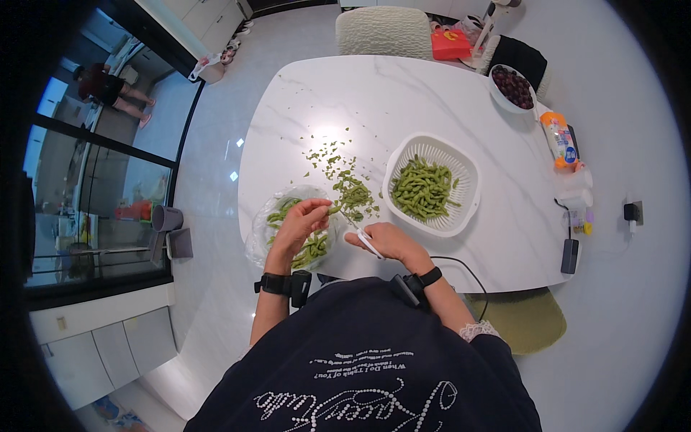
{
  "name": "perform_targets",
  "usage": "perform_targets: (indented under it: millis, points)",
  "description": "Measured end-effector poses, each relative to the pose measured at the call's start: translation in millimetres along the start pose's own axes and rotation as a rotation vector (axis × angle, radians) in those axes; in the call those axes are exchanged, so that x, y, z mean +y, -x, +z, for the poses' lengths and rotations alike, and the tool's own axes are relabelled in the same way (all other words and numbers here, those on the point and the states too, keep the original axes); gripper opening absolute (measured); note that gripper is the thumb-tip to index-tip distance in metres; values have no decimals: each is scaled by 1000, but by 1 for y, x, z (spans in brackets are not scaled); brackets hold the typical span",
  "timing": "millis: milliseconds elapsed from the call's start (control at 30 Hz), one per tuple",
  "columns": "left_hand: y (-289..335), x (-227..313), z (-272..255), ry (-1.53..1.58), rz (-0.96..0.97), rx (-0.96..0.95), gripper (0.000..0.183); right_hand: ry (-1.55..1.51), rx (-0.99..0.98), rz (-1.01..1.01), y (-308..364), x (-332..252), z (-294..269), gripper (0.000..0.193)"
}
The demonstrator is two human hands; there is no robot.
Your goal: The person trims the ends of edamame pods using shears and places the trimmed pods into a white colander.
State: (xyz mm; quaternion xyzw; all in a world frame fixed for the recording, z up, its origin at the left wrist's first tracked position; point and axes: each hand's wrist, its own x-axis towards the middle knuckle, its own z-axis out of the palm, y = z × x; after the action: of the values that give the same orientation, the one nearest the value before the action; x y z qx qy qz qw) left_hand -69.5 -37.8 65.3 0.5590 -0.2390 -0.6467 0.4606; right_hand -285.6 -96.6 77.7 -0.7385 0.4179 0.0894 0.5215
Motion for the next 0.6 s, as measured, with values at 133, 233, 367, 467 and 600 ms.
perform_targets:
  millis: [133, 233, 367, 467, 600]
  points:
    - [-6, -4, 1, 127, 28, 112, 21, -86, 29, -23, 2, -1, -1, 68]
    - [-8, -8, 0, 220, 65, 134, 17, -110, 33, -12, 3, -4, -2, 67]
    - [-10, -10, -2, 224, 74, 135, 15, -47, 58, -29, -1, 2, 0, 67]
    - [-8, -6, 1, 274, 98, 210, 15, -35, 50, -25, 1, 2, -2, 68]
    - [-6, -7, 1, 290, 114, 188, 15, -17, 30, -18, 3, -3, -4, 70]
